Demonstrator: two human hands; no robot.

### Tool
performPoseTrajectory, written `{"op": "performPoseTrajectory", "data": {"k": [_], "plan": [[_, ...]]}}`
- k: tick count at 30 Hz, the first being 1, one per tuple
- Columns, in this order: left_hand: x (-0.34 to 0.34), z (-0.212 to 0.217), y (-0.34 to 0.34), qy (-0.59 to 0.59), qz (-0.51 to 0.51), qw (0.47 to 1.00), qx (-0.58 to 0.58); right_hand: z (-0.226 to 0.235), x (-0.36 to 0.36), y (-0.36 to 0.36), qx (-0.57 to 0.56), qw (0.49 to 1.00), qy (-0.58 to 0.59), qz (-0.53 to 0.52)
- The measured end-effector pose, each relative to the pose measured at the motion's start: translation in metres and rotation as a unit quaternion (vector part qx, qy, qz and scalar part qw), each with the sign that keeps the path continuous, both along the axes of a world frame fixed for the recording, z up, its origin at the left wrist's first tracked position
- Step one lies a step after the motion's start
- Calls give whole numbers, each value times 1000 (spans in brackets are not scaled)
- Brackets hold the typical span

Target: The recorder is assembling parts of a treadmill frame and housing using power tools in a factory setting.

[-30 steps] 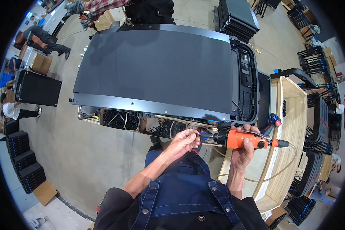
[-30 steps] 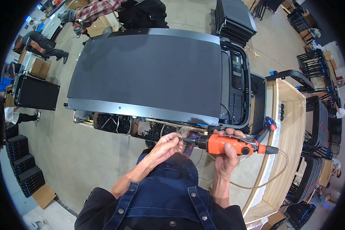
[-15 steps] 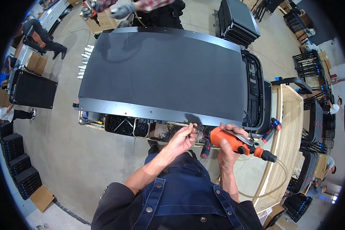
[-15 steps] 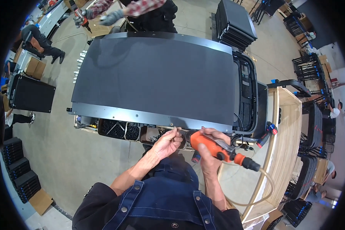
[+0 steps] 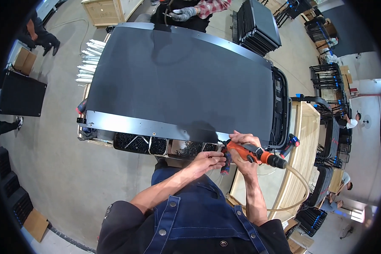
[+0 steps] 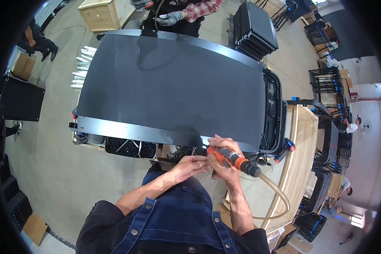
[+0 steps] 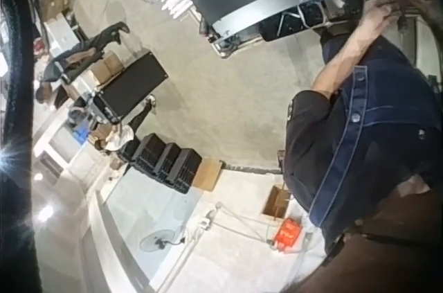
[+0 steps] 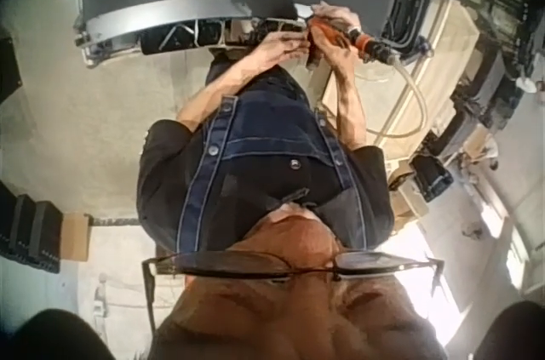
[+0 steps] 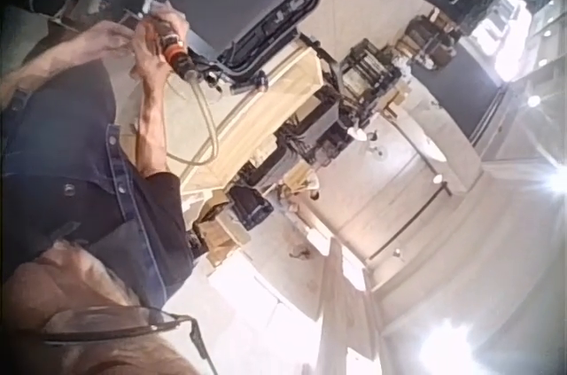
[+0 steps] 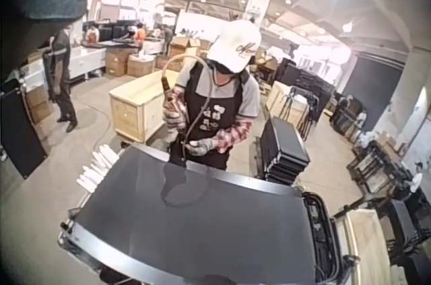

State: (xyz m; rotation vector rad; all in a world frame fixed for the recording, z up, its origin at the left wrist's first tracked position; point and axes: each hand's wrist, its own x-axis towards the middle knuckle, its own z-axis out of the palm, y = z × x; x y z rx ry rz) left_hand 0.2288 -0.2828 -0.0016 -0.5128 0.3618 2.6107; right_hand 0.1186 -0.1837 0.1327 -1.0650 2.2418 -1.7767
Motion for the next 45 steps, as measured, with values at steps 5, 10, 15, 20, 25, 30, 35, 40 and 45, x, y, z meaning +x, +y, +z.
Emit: {"op": "performPoseTrajectory", "data": {"k": [5,10,15,20,25,30,35,40,45], "plan": [[13,20,-25,62,8,991,-118,-4,-2,-4,-39,999,-21,-10],[25,27,-39,83,19,987,-139,17,1,-3,-14,995,-86,-41],[39,16,-50,-9,8,996,-91,44,24,18,-156,960,-207,-103],[36,23,-40,38,64,997,-24,45,39,40,-252,924,-272,-92],[42,22,-31,60,92,994,14,29,38,50,-314,895,-307,-83],[50,29,-28,44,127,989,-62,14,33,57,-350,867,-347,-72],[58,48,-37,4,159,954,-252,0,42,43,-367,841,-383,-107],[70,36,-71,11,154,955,-254,-9,58,11,-346,846,-381,-138],[70,14,-100,-33,251,965,72,3,75,-61,-310,912,-262,-61]]}}
